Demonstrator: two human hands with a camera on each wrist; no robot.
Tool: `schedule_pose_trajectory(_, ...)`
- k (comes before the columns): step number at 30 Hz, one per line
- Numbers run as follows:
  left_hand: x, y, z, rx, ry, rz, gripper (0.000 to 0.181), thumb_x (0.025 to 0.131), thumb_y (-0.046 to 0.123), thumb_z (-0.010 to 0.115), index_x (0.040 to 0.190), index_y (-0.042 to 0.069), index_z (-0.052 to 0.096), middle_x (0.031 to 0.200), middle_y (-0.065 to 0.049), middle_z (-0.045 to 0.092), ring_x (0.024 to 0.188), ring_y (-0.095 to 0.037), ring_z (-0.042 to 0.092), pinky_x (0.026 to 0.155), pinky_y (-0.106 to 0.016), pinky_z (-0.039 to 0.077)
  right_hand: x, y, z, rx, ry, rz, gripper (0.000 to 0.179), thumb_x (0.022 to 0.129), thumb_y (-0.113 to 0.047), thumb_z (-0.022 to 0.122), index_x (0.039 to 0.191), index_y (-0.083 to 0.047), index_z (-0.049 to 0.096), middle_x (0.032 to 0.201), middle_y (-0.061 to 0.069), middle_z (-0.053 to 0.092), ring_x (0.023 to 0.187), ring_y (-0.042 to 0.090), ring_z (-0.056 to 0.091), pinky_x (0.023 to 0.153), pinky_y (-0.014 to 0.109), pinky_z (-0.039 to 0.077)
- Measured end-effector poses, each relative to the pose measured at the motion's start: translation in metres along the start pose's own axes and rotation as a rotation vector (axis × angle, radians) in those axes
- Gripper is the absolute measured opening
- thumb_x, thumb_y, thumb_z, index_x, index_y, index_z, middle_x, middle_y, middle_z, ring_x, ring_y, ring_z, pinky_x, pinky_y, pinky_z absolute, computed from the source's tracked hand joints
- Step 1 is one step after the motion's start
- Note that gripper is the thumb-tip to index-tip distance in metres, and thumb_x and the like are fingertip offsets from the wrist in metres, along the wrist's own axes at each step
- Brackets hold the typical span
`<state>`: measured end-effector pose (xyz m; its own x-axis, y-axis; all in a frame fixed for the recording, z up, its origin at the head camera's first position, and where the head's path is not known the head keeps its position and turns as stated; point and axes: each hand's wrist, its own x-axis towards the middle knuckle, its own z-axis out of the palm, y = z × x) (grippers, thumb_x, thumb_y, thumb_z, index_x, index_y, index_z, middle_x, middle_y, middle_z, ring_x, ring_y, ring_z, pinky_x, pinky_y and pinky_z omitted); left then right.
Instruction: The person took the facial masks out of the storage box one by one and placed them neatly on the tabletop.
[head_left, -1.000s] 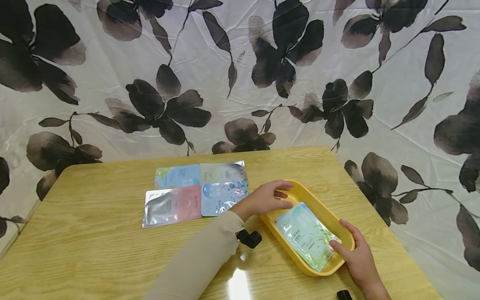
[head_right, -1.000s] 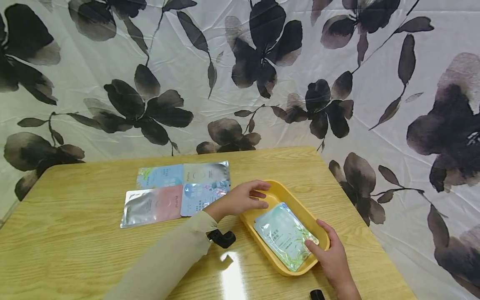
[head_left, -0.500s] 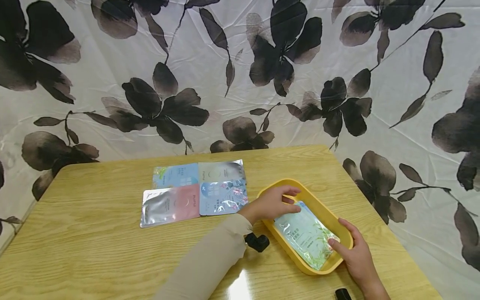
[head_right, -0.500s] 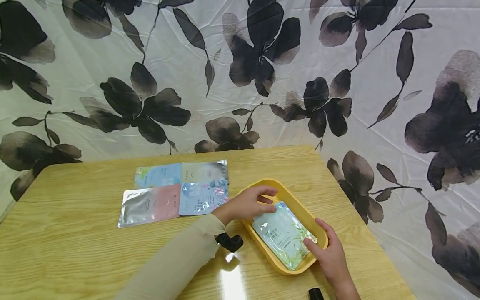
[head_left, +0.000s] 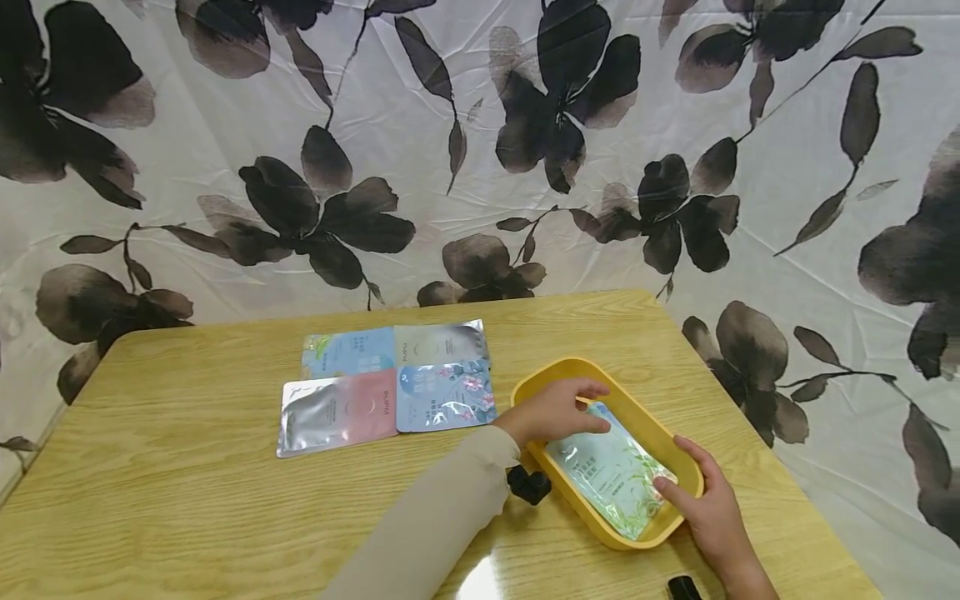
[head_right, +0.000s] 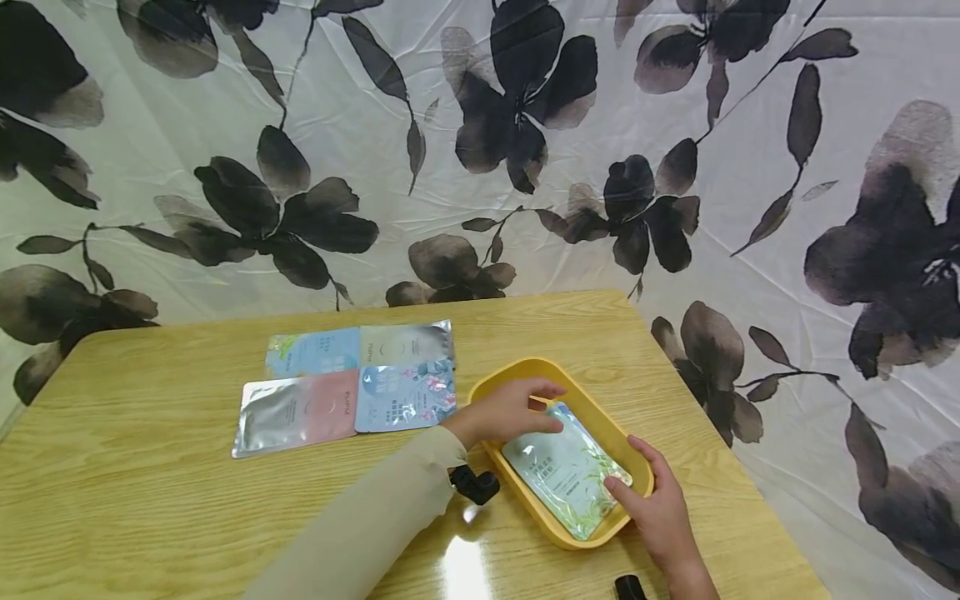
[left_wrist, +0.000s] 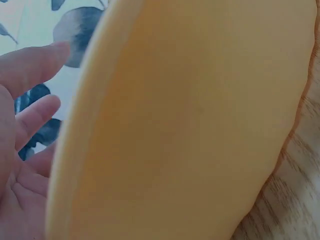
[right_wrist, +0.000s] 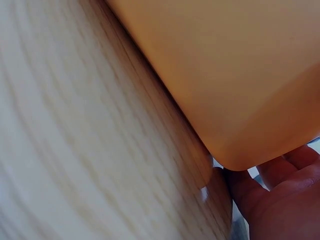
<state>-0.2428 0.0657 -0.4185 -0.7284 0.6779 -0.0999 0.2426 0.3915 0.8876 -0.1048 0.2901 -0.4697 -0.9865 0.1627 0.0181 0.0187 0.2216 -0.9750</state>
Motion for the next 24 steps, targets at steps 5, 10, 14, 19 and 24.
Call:
schedule_pose_trajectory(5,0.0029,-0.0011,0.0026,0.077,-0.017,-0.075,0.054,0.09,0.028,0.077,0.139,0.016,0.059,0.14,-0.006,0.057,0.128,-0.023,0.052,0.104,-0.033,0.044,0.0009,0.0009,-0.0001,-0.009,0.004,0.005,0.067,0.095,-0.005,0.068,0.149,0.006,0.029,0.145,0.03,0.036,0.103,-0.006,0.056,0.079,0.016,0.052)
schedule_pose_trajectory(10,0.0034,-0.0001,0.0038,0.129,-0.025,-0.138,0.053,0.09,0.03,0.078,0.138,0.018,0.06,0.139,-0.008,0.056,0.125,-0.024,0.054,0.103,-0.036,0.045,0.0014,0.0029,-0.0014,0.006,-0.002,-0.012,0.067,0.095,-0.003,0.067,0.15,0.006,0.029,0.145,0.032,0.034,0.105,-0.006,0.054,0.079,0.016,0.052)
schedule_pose_trajectory(14,0.0025,0.0001,0.0038,0.14,-0.02,-0.143,0.051,0.09,0.027,0.078,0.136,0.014,0.061,0.137,-0.01,0.057,0.122,-0.025,0.055,0.101,-0.036,0.046,0.0015,0.004,-0.0015,0.01,-0.005,-0.02,0.066,0.095,-0.002,0.067,0.15,0.006,0.029,0.144,0.032,0.035,0.104,-0.005,0.056,0.078,0.017,0.053)
schedule_pose_trajectory(19,0.0032,-0.0007,0.004,0.146,-0.018,-0.141,0.05,0.09,0.026,0.077,0.136,0.013,0.061,0.135,-0.01,0.058,0.122,-0.025,0.056,0.099,-0.035,0.047,0.0011,0.0048,-0.002,0.004,-0.001,-0.025,0.066,0.095,-0.002,0.067,0.149,0.007,0.03,0.143,0.032,0.036,0.104,-0.005,0.056,0.079,0.017,0.053)
schedule_pose_trajectory(24,0.0043,-0.0024,0.0039,0.116,-0.007,-0.134,0.049,0.089,0.024,0.078,0.134,0.013,0.062,0.13,-0.009,0.061,0.118,-0.024,0.057,0.097,-0.033,0.048,0.0021,0.0052,-0.0031,-0.028,0.001,-0.011,0.067,0.096,-0.003,0.066,0.151,0.005,0.03,0.147,0.03,0.035,0.106,-0.008,0.053,0.08,0.014,0.051)
